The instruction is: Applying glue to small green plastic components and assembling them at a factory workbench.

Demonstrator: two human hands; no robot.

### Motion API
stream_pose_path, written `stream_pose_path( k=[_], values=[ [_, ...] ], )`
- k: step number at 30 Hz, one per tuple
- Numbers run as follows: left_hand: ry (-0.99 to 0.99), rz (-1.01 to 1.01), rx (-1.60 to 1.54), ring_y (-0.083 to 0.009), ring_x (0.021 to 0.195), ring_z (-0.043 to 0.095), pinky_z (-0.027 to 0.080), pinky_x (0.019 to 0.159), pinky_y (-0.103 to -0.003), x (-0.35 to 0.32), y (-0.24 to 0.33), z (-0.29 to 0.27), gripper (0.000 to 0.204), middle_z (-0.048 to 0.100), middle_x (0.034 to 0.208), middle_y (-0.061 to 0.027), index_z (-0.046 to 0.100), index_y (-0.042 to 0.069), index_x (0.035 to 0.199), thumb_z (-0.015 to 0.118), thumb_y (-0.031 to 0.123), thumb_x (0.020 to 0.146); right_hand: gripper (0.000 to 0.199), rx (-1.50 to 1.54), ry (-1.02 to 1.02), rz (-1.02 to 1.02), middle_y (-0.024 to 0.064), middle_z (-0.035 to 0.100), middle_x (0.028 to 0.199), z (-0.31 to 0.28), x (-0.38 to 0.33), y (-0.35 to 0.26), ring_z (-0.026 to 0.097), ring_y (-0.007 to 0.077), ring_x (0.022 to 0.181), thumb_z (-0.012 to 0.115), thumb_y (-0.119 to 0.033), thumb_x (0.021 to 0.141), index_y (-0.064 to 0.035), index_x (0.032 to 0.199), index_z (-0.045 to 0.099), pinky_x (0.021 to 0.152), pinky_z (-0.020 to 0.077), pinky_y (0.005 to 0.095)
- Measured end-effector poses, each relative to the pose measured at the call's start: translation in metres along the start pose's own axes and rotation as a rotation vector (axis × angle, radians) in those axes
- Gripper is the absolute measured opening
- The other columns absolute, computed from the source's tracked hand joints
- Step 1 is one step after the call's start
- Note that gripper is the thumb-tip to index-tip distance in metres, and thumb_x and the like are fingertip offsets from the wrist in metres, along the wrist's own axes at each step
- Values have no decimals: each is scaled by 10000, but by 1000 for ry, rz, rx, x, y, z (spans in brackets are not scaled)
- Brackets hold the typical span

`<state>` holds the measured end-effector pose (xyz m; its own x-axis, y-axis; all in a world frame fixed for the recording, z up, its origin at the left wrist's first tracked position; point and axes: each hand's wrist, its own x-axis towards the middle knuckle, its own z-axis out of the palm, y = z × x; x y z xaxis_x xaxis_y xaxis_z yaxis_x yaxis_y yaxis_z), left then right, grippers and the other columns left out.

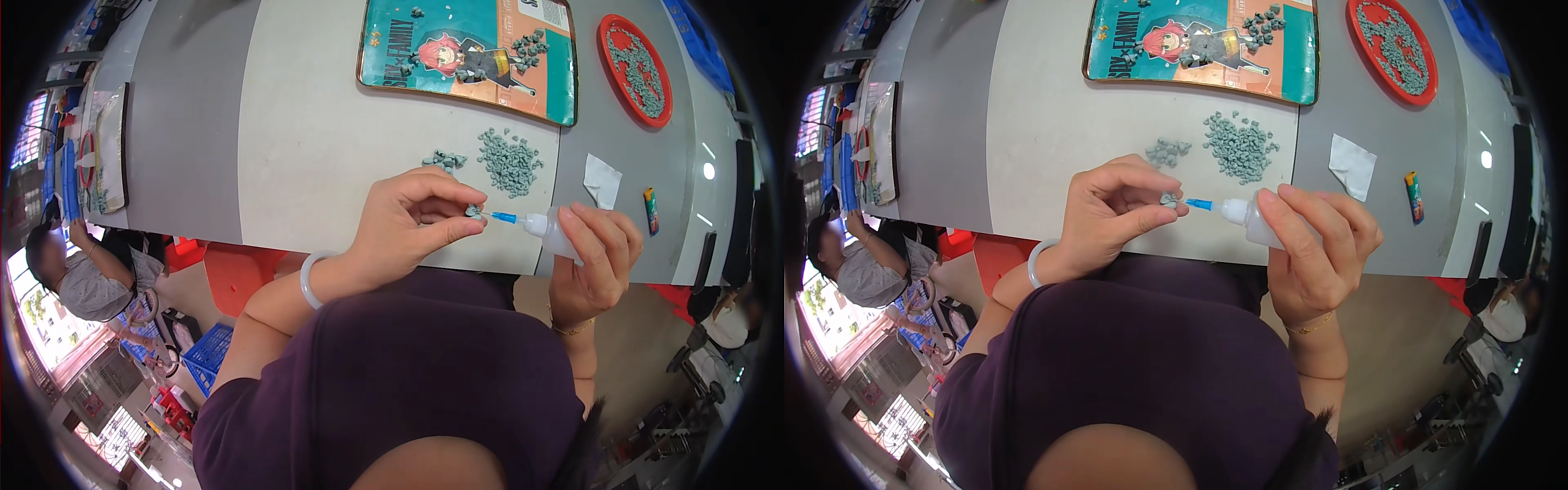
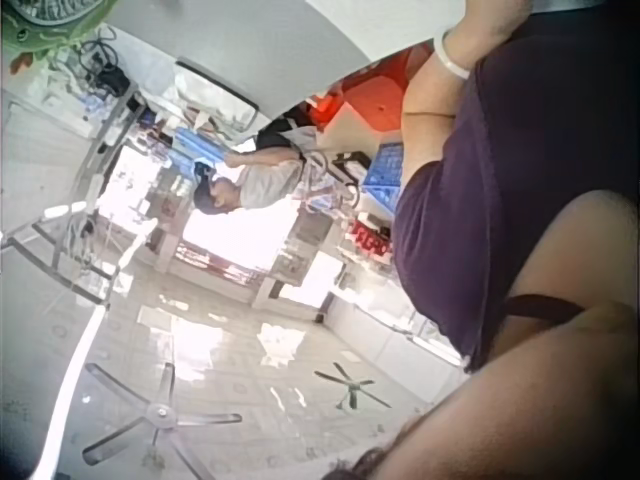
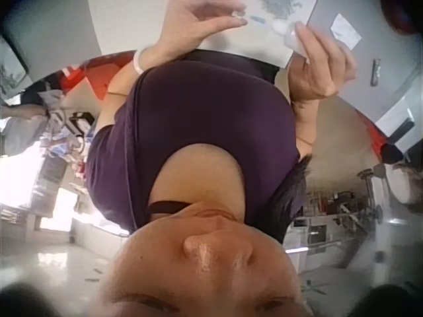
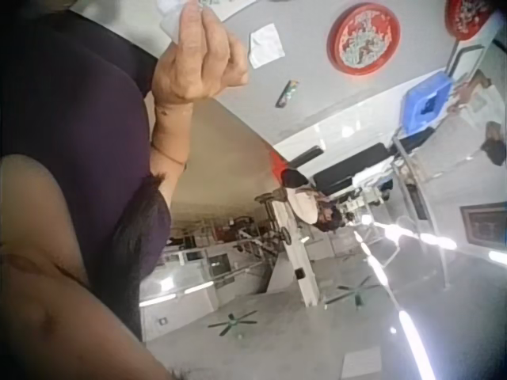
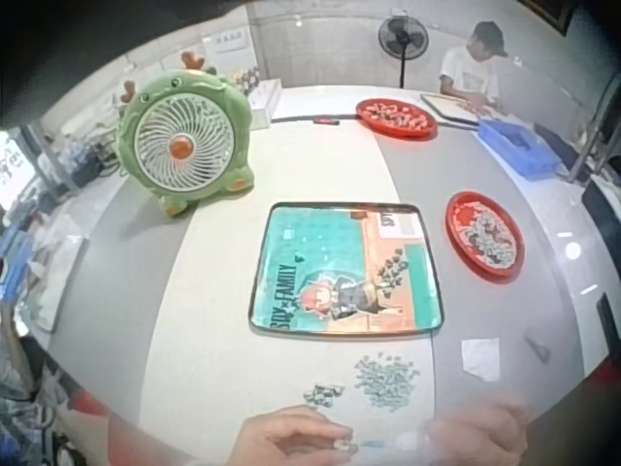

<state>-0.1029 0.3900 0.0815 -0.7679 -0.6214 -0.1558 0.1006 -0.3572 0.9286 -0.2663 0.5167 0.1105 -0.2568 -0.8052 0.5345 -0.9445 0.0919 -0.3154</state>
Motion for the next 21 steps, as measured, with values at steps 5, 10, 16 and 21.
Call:
stream_pose_path(
  k=[5,10,16,21],
  values=[
    [-7,-14,11,-143,781,621,497,676,-221,0,0,0,189,560,824,-64,610,-40,924,643,-77,742,332,6,8,10,33,626,887,1,-1,-1,537,213,847,685,57,575,-84,876,681,768,433,310],
    [1,15,11,-105,775,598,502,705,-212,0,-5,-2,205,574,855,-51,640,1,940,676,-19,738,334,11,14,7,35,628,887,1,0,0,540,215,849,682,60,565,-84,866,683,768,436,311],
    [-3,52,92,-111,769,600,510,709,-221,0,-4,-3,211,585,843,-56,654,21,934,683,-16,729,341,20,11,9,39,624,892,1,-1,0,540,221,850,679,60,569,-79,881,679,762,437,311],
    [8,154,110,-204,829,618,516,711,-258,0,-10,-6,239,572,972,-125,640,5,935,668,-70,710,356,14,62,23,53,621,904,3,-3,2,536,233,859,674,69,577,-88,896,677,766,440,314]
  ],
)
